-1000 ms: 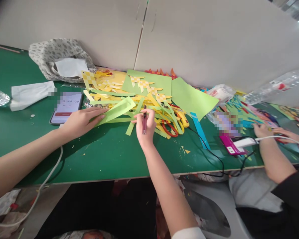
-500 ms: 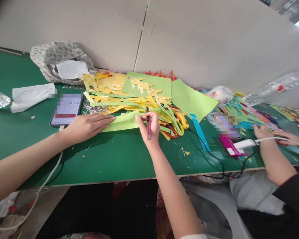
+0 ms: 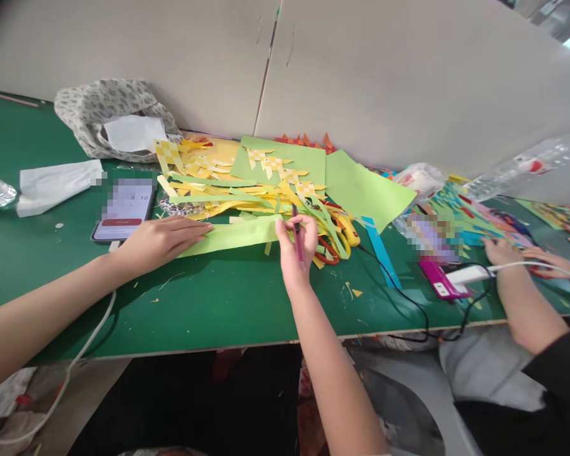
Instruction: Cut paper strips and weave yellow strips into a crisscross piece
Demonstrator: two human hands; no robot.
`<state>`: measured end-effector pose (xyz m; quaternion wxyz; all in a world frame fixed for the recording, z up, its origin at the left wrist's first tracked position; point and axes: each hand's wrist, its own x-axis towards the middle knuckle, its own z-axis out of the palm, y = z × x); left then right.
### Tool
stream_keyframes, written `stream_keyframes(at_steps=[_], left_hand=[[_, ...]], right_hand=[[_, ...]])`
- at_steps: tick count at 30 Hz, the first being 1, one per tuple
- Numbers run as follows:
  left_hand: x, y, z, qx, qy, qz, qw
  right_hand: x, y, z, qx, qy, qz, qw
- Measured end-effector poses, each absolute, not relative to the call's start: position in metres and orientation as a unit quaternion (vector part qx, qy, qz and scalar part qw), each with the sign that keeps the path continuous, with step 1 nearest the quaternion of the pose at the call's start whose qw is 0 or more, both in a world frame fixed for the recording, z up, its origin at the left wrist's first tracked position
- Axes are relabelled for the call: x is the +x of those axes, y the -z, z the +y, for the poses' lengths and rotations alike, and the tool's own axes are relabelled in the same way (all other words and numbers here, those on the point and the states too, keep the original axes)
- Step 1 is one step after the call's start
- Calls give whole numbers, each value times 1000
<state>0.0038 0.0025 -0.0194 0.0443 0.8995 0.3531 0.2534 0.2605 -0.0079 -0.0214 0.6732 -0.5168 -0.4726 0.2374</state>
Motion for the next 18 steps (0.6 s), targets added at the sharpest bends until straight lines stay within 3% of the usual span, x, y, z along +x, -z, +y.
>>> stream_keyframes(at_steps=[5,10,16,18], left_hand=[[2,20,5,888,-256,378,50],[2,22,6,874,-265,399,78],[2,24,6,890,-262,370,48],[3,24,5,891,-258,370,41]], right_hand=[[269,20,-8,-533,-201,-398,720],[279,26,-7,-544,-185,-413,707],[274,15,-15,-499,-57,-451,737],[262,8,-23,-500,-95,-480,715]])
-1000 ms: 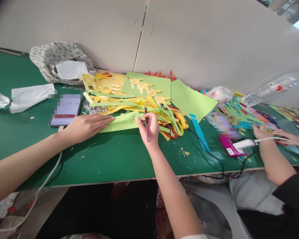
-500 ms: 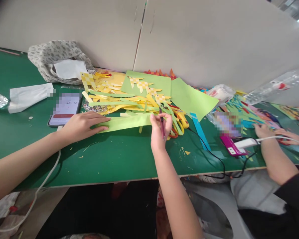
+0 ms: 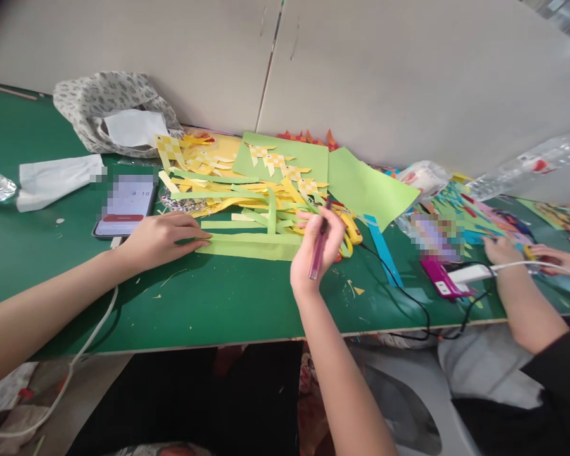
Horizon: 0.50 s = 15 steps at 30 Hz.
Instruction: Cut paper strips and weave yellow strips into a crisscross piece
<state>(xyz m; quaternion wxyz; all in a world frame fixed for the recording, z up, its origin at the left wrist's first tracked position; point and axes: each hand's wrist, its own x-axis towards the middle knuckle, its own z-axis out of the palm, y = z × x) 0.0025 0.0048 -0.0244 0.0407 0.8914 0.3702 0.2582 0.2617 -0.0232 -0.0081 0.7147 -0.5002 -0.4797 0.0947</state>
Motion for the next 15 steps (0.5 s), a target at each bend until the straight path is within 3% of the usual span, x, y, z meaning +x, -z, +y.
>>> stream_keyframes(at_steps=[7,11,15], left_hand=[[5,23,2,895,-234,377,43],[4,17,3,879,-222,414,80],[0,11,8,829,-201,472,221]], right_hand=[[222,7,-36,-421,-452,-632,468],[219,16,-25,-423,-527,-580,455],[222,23,-19,-416,-563,-527,482]])
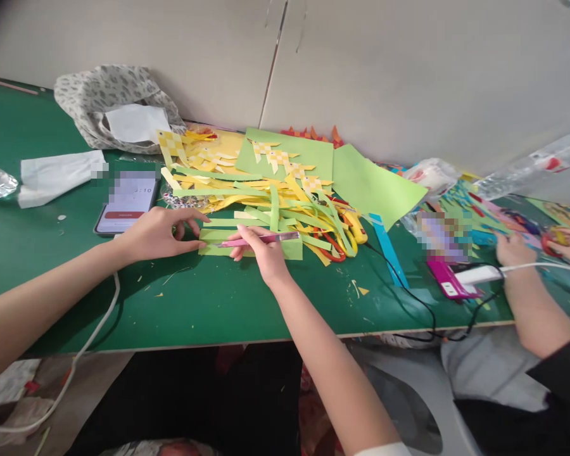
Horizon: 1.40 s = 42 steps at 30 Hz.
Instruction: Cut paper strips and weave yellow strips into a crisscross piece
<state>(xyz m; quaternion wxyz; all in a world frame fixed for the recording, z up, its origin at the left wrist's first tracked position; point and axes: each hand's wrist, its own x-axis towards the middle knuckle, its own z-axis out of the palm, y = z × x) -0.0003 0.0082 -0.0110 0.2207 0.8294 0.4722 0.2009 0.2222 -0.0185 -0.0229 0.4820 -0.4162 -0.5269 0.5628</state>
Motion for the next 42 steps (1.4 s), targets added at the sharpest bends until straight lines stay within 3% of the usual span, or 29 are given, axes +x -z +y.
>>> stream_keyframes(at_steps=[4,9,16,23,42], left_hand=[[-5,9,14,782,-213,459,364],[-6,10,16,740,-217,461,439],[0,11,11,747,-217,438,450],[1,14,10,759,-220,416,450],[2,10,10,745,-218,414,475]], right_hand=[[224,23,-19,-418,-564,-514,492],[227,22,-19,-422,-562,-530,474],[224,21,-20,-421,-548,-529,493],[211,18,-29,-486,-510,-545,455],[206,23,-30,-495,-491,-570,435]])
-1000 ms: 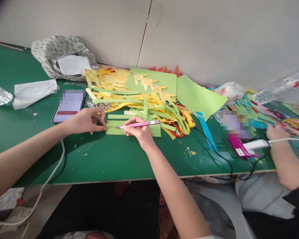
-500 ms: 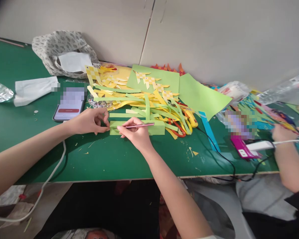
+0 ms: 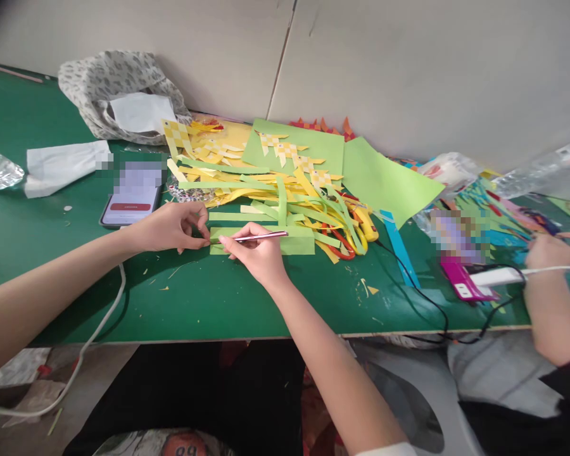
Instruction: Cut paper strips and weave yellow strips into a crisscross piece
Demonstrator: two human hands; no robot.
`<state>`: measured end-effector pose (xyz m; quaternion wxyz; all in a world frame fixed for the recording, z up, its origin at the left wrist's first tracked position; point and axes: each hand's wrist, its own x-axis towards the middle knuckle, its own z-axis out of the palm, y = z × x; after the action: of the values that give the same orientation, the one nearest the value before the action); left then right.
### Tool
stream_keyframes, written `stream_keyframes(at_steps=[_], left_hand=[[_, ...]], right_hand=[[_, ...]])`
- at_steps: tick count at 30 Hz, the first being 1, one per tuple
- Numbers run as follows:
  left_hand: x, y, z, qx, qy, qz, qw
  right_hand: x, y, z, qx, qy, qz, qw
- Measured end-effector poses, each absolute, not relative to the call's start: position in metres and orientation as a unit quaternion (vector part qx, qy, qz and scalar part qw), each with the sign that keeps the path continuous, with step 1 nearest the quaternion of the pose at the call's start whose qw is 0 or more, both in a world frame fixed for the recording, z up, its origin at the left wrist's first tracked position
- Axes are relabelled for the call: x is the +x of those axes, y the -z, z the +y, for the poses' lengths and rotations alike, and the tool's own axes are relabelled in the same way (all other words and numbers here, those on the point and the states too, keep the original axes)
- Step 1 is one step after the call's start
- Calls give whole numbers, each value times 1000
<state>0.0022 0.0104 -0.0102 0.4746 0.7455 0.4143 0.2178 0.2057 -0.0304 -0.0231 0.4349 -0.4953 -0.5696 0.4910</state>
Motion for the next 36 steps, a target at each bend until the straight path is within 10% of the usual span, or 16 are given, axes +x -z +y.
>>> stream_keyframes(at_steps=[36], left_hand=[[2,9,12,744,-202,420,479]], right_hand=[[207,21,-30,-493,-493,-561,446]])
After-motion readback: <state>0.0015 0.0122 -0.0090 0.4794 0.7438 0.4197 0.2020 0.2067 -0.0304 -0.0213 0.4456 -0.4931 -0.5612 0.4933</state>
